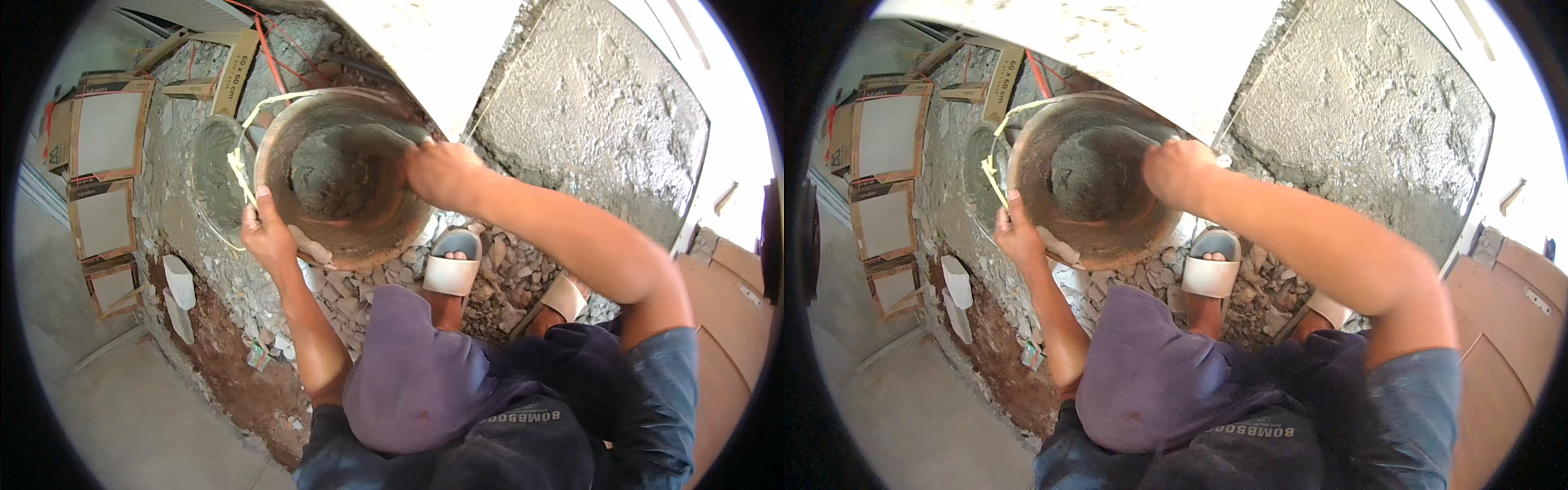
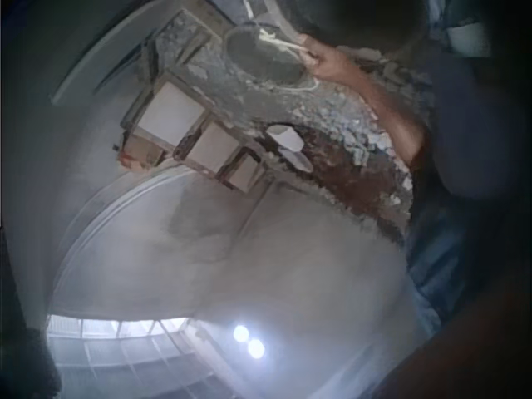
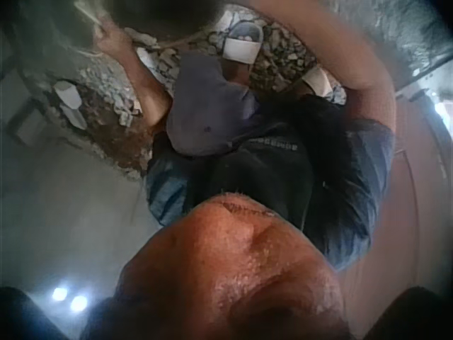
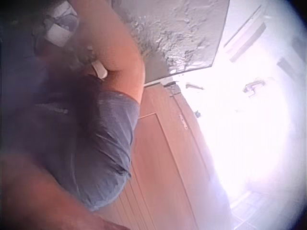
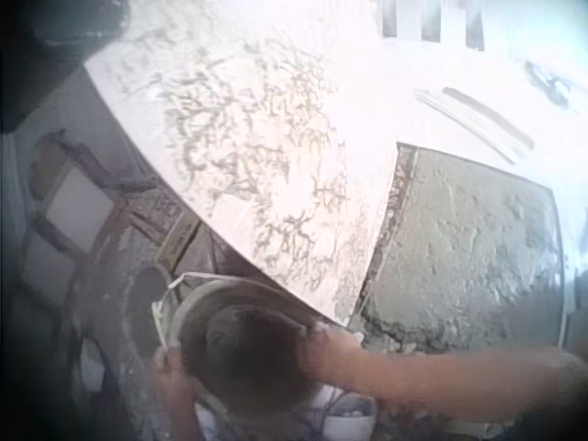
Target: The person unpacks a ceramic tile, spreads cement on the floor with a trowel, places the tile, and taps it with a rubber mallet to set it. The person then removes the tile and spreads more cement in preparation for the next tile.
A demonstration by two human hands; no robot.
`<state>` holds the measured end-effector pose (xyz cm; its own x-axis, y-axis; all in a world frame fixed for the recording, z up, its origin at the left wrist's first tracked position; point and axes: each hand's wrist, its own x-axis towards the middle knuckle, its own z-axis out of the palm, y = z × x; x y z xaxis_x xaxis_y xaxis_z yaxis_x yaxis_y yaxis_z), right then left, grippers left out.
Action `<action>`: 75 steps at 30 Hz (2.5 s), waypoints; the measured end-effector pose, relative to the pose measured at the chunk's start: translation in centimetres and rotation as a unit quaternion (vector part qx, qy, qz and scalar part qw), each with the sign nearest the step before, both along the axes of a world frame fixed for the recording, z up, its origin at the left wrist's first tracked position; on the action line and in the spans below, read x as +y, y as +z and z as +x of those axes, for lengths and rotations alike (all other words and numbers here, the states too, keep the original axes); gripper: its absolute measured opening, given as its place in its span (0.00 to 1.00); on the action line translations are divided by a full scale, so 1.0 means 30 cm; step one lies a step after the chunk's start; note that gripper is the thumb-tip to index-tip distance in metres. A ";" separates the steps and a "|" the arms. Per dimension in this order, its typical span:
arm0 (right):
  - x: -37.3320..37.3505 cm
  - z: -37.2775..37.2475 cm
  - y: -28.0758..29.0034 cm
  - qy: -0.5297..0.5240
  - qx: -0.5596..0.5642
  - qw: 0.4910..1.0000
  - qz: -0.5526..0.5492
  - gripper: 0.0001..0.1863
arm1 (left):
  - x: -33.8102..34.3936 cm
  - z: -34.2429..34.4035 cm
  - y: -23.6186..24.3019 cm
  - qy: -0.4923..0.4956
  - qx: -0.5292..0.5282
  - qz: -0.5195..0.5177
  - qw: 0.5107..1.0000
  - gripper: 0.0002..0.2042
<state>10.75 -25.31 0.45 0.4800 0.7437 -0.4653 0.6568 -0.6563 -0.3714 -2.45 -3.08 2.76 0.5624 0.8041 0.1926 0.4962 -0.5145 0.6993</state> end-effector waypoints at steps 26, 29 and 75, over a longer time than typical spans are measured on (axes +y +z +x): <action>0.114 -0.150 -0.160 0.106 0.017 0.990 -0.088 0.14 | 0.017 -0.040 -0.076 -0.099 -0.031 0.092 0.990 0.19; 0.088 -0.230 -0.213 0.047 0.111 0.993 -0.001 0.14 | -0.024 -0.044 -0.064 -0.074 -0.044 0.025 0.996 0.19; -1.463 0.812 -0.264 -0.466 -0.050 0.875 -0.124 0.27 | 0.259 -0.173 -0.105 0.037 0.022 -0.012 0.999 0.27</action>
<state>35.10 -69.21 -7.48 0.8714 -0.1106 -0.4780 -0.1855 -0.9762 -0.1123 -7.64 4.70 -0.38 0.5093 0.8477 0.1483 0.5631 -0.4586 0.6875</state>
